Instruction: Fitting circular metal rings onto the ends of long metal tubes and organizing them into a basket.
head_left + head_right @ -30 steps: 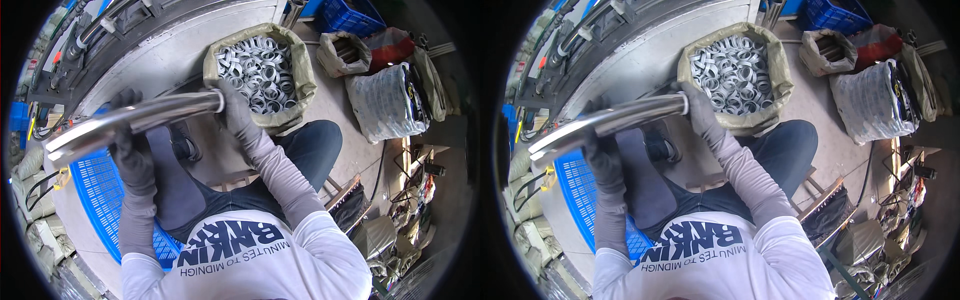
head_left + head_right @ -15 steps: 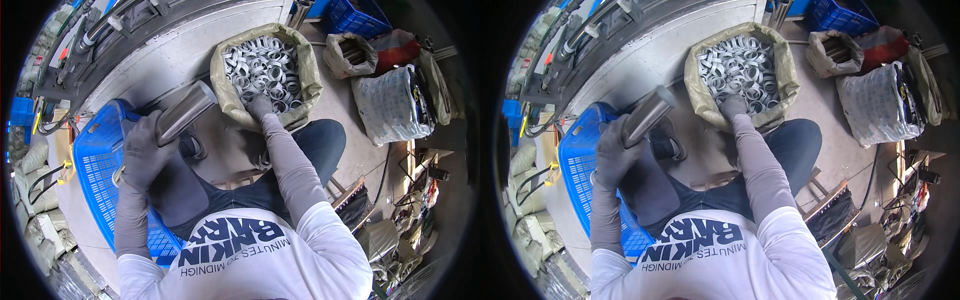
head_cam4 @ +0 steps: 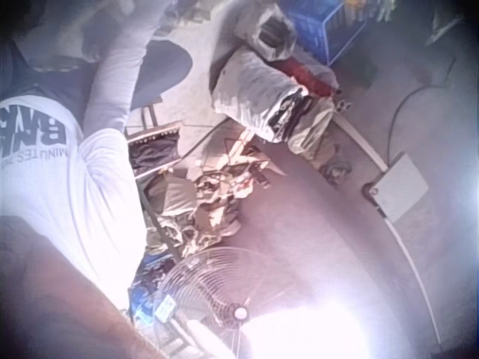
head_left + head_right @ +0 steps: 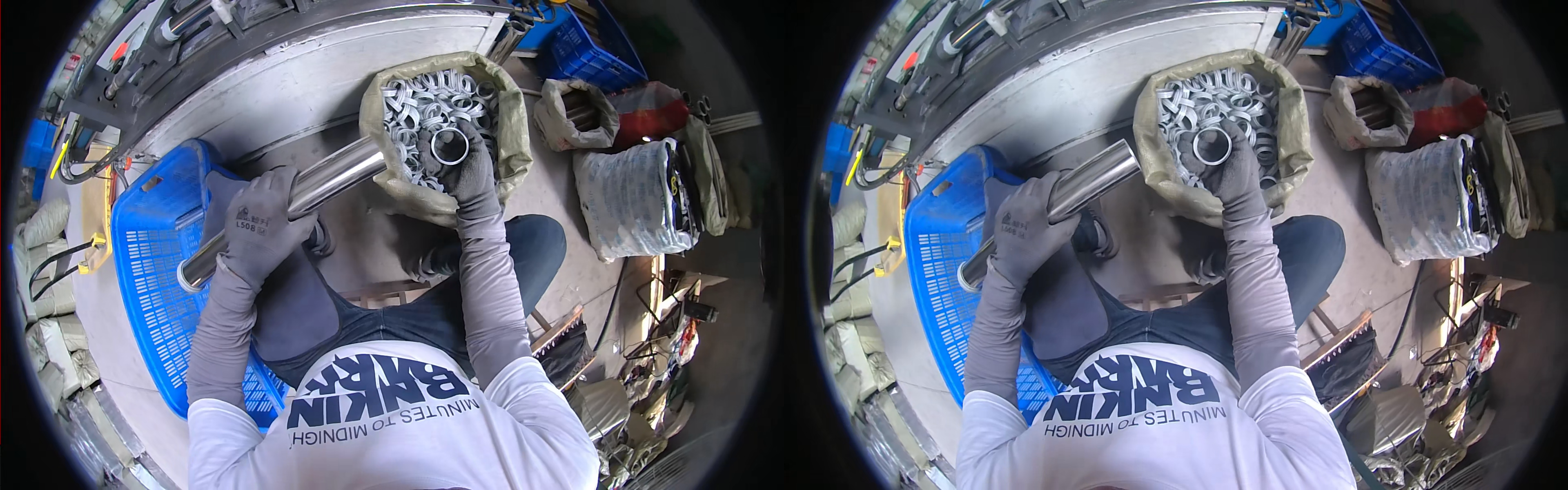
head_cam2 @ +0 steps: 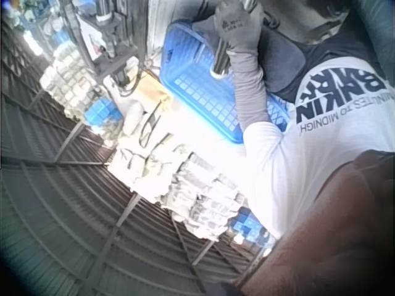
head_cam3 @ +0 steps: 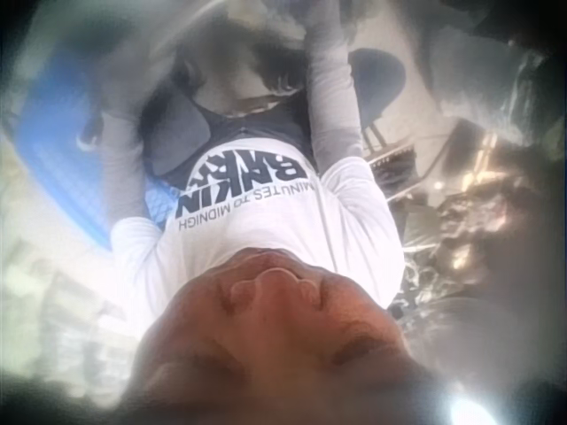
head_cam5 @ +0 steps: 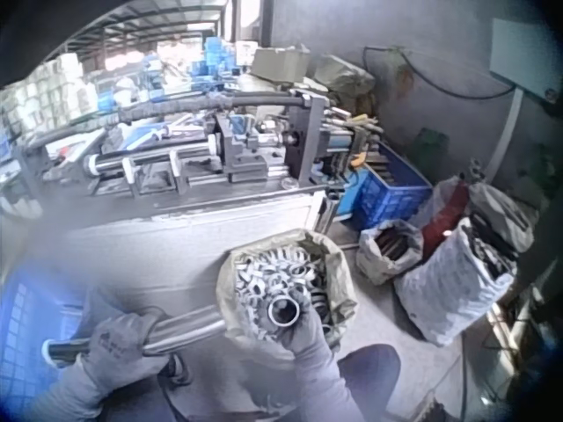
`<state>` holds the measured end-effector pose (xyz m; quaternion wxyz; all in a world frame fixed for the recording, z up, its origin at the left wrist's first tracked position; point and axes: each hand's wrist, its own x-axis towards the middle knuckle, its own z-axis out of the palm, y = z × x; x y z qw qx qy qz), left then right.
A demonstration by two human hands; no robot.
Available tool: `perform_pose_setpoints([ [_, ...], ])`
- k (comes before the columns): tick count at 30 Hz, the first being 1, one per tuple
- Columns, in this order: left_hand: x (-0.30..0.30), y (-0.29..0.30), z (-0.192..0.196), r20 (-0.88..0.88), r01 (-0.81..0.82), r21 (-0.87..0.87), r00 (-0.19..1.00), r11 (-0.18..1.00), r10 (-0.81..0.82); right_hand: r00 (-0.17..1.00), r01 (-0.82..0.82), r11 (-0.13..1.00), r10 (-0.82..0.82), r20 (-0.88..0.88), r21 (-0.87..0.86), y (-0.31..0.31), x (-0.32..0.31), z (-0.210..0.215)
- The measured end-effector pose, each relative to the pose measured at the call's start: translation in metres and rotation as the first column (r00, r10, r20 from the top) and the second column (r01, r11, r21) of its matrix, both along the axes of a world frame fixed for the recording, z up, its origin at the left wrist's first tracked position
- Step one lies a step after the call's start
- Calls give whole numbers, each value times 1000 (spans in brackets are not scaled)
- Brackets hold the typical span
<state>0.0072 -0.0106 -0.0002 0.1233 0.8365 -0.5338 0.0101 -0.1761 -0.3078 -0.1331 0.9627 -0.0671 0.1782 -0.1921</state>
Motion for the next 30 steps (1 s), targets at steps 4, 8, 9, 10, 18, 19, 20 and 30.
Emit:
perform_pose_setpoints([
  [4, -3, 0, 1, 6, 21, -32, 1000, 999, -21, 989, -61, 966, 26, -143, -251, 24, 15, 22],
  [8, -7, 0, 3, -2, 23, -45, 1000, 999, -23, 912, -159, 707, -162, -377, -689, 60, 26, 49],
  [9, -9, -2, 5, -2, 37, -26, 999, 999, -38, 887, -195, 33, -421, -191, -980, 60, 26, 24],
  [10, -11, -4, 6, -6, 59, -8, 998, 998, -59, 889, -184, -91, -440, -126, -979, 62, 27, 28],
  [18, -11, -9, 2, 23, 45, 67, 999, 997, -46, 932, -14, 166, -356, -73, -986, 104, 35, 80],
  [19, -11, -8, 3, 18, 46, 76, 999, 996, -48, 931, -15, 168, -357, -75, -986, 102, 36, 77],
  [20, -11, -9, 4, 17, 48, 78, 999, 996, -49, 896, -61, -79, -444, -19, -995, 100, 38, 72],
  [30, -3, -9, 7, -24, 95, 134, 995, 986, -93, 880, -125, 260, -416, -228, -957, 113, 58, 61],
])
